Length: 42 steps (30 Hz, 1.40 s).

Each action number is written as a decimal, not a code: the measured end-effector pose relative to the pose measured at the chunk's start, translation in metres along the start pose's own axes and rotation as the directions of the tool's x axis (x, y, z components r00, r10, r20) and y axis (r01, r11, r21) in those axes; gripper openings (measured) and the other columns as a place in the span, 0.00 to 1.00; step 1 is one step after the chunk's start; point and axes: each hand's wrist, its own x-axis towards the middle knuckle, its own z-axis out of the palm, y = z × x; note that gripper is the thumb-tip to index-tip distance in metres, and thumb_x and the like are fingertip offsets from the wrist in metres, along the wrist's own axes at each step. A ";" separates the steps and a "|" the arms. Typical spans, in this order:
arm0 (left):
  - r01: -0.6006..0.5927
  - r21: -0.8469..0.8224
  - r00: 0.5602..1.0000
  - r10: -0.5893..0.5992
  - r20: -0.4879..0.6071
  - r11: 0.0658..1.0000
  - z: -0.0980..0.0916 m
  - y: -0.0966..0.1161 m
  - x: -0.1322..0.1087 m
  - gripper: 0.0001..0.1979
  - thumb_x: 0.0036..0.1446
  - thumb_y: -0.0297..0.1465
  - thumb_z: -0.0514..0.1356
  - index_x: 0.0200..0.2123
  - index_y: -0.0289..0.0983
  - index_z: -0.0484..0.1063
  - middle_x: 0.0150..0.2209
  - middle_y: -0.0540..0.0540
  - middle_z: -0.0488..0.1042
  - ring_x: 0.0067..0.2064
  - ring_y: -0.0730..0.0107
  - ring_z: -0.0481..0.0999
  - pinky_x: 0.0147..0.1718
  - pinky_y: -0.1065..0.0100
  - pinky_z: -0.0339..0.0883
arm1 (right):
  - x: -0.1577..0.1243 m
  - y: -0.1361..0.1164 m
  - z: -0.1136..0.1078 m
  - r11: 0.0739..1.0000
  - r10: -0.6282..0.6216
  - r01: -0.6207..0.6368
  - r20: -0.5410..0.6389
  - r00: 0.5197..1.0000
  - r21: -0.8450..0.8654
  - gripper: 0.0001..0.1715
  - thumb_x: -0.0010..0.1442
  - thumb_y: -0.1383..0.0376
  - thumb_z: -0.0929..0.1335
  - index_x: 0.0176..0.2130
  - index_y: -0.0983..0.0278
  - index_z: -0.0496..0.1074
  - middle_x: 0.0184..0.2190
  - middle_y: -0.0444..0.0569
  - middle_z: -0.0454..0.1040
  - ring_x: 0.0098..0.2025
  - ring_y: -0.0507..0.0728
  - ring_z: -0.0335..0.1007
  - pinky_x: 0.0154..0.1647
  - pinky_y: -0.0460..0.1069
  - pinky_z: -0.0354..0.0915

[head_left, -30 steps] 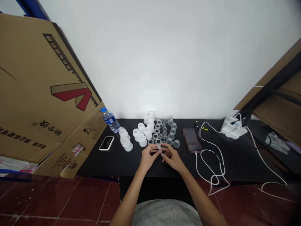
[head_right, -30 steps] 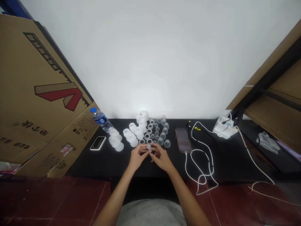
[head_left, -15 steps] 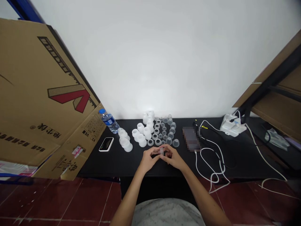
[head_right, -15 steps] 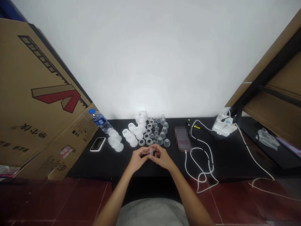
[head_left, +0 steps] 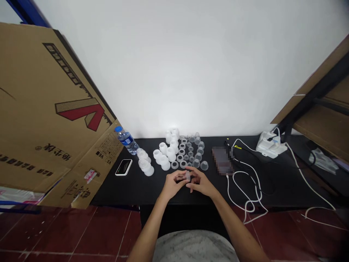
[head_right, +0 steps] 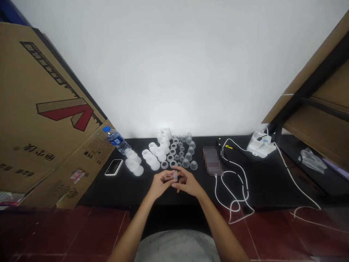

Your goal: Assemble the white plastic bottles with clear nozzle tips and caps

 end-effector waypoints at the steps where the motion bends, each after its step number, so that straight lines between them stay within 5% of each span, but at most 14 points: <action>1: 0.002 0.007 1.000 -0.002 -0.008 1.000 0.000 -0.001 0.000 0.22 0.57 0.39 0.75 0.52 0.38 0.82 0.47 0.39 0.87 0.51 0.49 0.87 0.56 0.49 0.81 | 0.000 0.000 0.000 1.000 0.004 -0.004 0.000 1.000 -0.005 0.48 0.60 0.60 0.81 0.72 0.52 0.64 0.51 0.49 0.81 0.28 0.50 0.78 0.29 0.47 0.77; 8: -0.007 0.009 0.997 0.007 -0.071 1.000 0.000 -0.006 0.003 0.21 0.55 0.40 0.76 0.49 0.38 0.79 0.45 0.40 0.87 0.48 0.51 0.88 0.53 0.50 0.82 | -0.003 -0.002 0.003 0.996 0.044 -0.039 0.063 0.997 -0.084 0.61 0.59 0.60 0.82 0.78 0.47 0.52 0.56 0.51 0.82 0.30 0.53 0.82 0.29 0.47 0.74; 17: -0.062 0.169 0.998 0.062 0.007 0.984 0.000 0.004 0.000 0.15 0.60 0.38 0.73 0.48 0.40 0.82 0.44 0.43 0.86 0.48 0.54 0.87 0.50 0.56 0.81 | -0.003 -0.009 0.003 0.997 0.065 -0.062 0.068 0.996 -0.047 0.45 0.59 0.58 0.82 0.68 0.55 0.67 0.53 0.53 0.84 0.22 0.47 0.73 0.25 0.45 0.71; 22: -0.030 0.119 0.997 0.021 0.077 0.992 -0.001 0.010 -0.001 0.15 0.60 0.35 0.72 0.50 0.40 0.83 0.45 0.43 0.87 0.48 0.53 0.87 0.51 0.54 0.81 | -0.004 -0.003 -0.002 0.993 0.119 -0.117 0.042 0.992 -0.030 0.41 0.60 0.56 0.81 0.66 0.57 0.69 0.46 0.51 0.86 0.19 0.46 0.65 0.16 0.42 0.62; 27: -0.034 0.108 0.999 0.032 0.022 0.994 0.000 0.007 0.000 0.16 0.56 0.35 0.74 0.47 0.38 0.82 0.41 0.43 0.87 0.43 0.56 0.87 0.47 0.57 0.82 | -0.003 -0.004 0.003 0.995 0.092 -0.094 0.042 0.995 0.039 0.41 0.60 0.57 0.81 0.67 0.57 0.68 0.50 0.53 0.85 0.28 0.52 0.75 0.21 0.43 0.68; 31: -0.151 0.271 0.983 0.173 -0.059 0.950 0.002 0.006 0.001 0.15 0.60 0.34 0.72 0.49 0.41 0.81 0.44 0.43 0.85 0.43 0.60 0.85 0.43 0.60 0.81 | 0.000 -0.002 0.008 0.997 0.023 -0.020 -0.039 0.999 0.079 0.34 0.65 0.55 0.77 0.65 0.57 0.69 0.50 0.53 0.84 0.32 0.54 0.77 0.30 0.48 0.75; 37: -0.307 0.496 0.894 0.425 -0.142 0.812 0.005 0.014 -0.006 0.22 0.60 0.32 0.71 0.58 0.44 0.75 0.58 0.38 0.74 0.55 0.55 0.79 0.47 0.57 0.79 | 0.004 0.008 0.002 1.000 0.002 -0.006 -0.226 0.974 -0.016 0.27 0.71 0.48 0.71 0.61 0.58 0.68 0.39 0.47 0.79 0.24 0.50 0.67 0.26 0.47 0.66; 39: -0.269 0.559 0.816 0.494 -0.301 0.785 0.005 0.014 -0.008 0.18 0.63 0.30 0.67 0.55 0.42 0.74 0.55 0.38 0.73 0.54 0.55 0.77 0.49 0.56 0.78 | 0.004 0.008 0.000 0.997 -0.018 -0.001 -0.253 0.967 -0.075 0.27 0.71 0.47 0.70 0.61 0.58 0.69 0.35 0.44 0.75 0.26 0.52 0.65 0.27 0.47 0.64; 42: -0.150 0.580 0.640 0.526 -0.560 0.801 0.002 0.011 -0.006 0.13 0.65 0.30 0.64 0.53 0.40 0.71 0.53 0.38 0.70 0.54 0.54 0.75 0.53 0.53 0.75 | 0.002 0.006 0.000 0.987 -0.055 0.010 -0.274 0.960 -0.162 0.25 0.70 0.48 0.71 0.59 0.58 0.72 0.33 0.42 0.67 0.31 0.55 0.65 0.32 0.49 0.65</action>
